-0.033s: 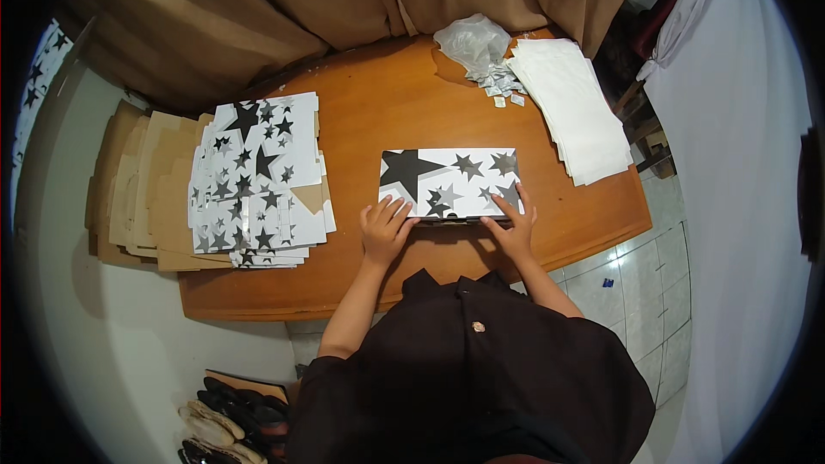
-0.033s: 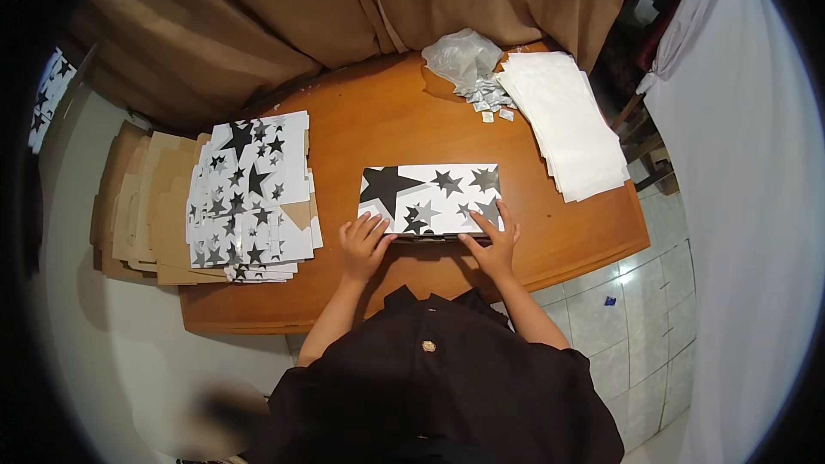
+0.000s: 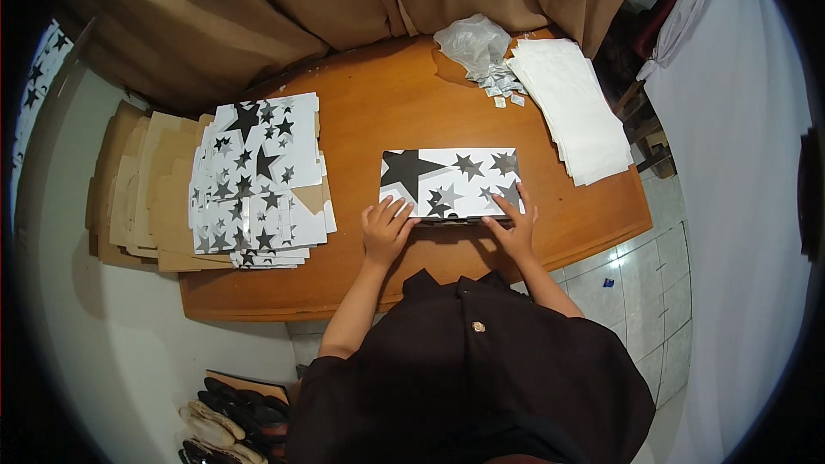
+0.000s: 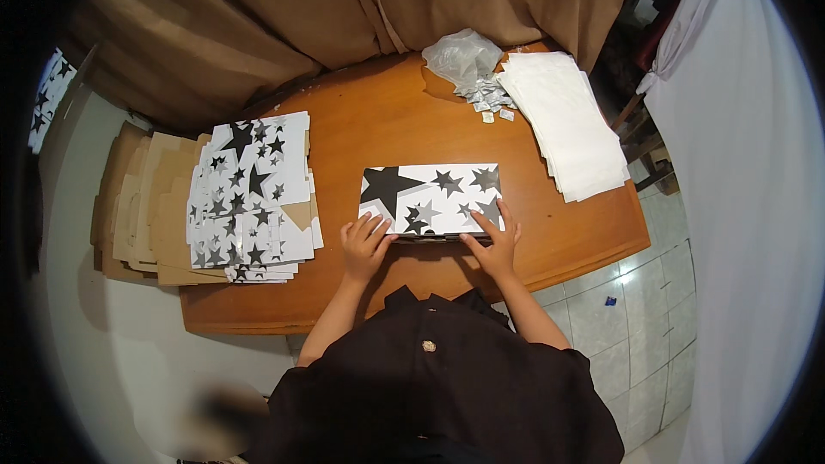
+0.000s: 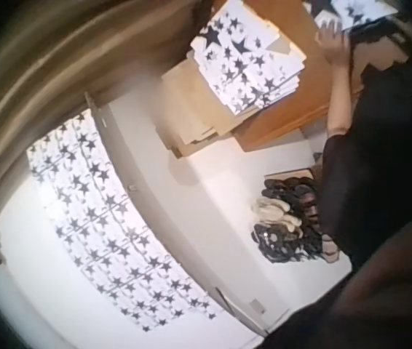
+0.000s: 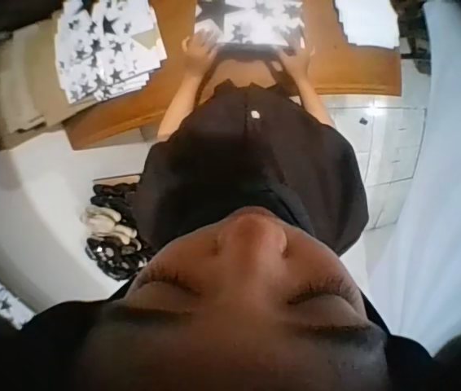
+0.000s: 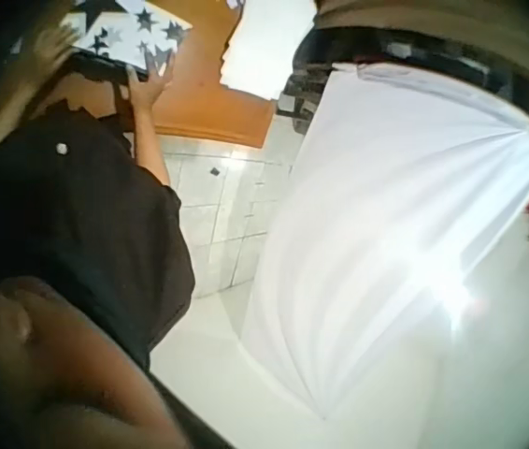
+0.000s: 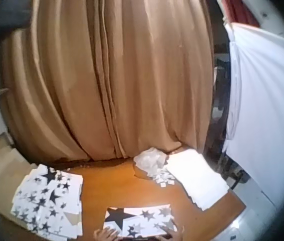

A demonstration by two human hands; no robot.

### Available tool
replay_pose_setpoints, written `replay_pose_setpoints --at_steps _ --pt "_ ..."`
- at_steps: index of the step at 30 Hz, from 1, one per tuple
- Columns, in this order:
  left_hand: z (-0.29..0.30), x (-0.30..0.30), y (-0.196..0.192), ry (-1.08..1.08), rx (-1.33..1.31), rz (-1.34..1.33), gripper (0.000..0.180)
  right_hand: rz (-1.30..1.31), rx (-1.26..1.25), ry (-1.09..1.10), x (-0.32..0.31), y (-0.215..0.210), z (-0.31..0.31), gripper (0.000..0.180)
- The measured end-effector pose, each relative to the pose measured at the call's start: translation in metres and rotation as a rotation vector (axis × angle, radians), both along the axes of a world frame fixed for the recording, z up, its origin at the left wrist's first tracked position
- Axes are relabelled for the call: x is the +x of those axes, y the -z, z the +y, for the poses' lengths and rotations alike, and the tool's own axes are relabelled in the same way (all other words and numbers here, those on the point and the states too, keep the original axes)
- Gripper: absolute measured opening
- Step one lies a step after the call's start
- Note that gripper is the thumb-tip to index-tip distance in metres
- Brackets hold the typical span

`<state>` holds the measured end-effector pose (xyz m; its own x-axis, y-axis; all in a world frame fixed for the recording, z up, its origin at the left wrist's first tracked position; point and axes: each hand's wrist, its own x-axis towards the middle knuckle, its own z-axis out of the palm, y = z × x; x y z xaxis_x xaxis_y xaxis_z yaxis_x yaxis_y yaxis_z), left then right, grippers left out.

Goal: Folding shoe box components, placing tissue paper inside, closing them, and stacking them on a shelf.

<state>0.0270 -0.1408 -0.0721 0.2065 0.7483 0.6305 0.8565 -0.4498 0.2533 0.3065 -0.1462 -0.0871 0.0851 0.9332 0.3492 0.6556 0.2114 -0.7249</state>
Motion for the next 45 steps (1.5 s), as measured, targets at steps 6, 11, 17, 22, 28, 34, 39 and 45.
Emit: replay_pose_setpoints --at_steps 6,11,17,22,28,34,39,45 --pt "-0.010 0.007 0.011 0.000 -0.028 0.057 0.026 -0.271 0.059 0.068 0.006 0.001 0.005 0.055" --pt "-0.007 0.017 0.019 0.000 -0.039 0.009 0.031 -0.608 0.233 0.162 0.013 0.026 0.029 0.049" --pt "-0.005 0.026 0.030 -0.053 -0.075 -0.020 0.034 -0.460 0.122 0.070 0.001 0.019 0.037 0.043" --pt "-0.007 0.031 0.030 -0.122 -0.032 -0.007 0.035 -0.295 0.141 -0.058 -0.015 -0.015 0.021 0.028" --pt "-0.005 0.052 0.005 -0.091 -0.016 -0.048 0.028 -0.339 0.343 -0.204 -0.032 -0.006 0.018 0.028" --pt "0.009 0.060 0.001 0.124 -0.024 -0.071 0.013 -0.388 0.419 -0.244 -0.030 0.000 0.025 0.028" --pt "0.008 0.062 0.005 0.112 -0.015 -0.090 0.013 -0.370 0.431 -0.267 -0.030 0.003 0.027 0.028" --pt "0.013 0.069 0.005 -0.008 -0.087 -0.138 0.019 -0.326 0.299 -0.215 -0.036 -0.004 0.037 0.022"
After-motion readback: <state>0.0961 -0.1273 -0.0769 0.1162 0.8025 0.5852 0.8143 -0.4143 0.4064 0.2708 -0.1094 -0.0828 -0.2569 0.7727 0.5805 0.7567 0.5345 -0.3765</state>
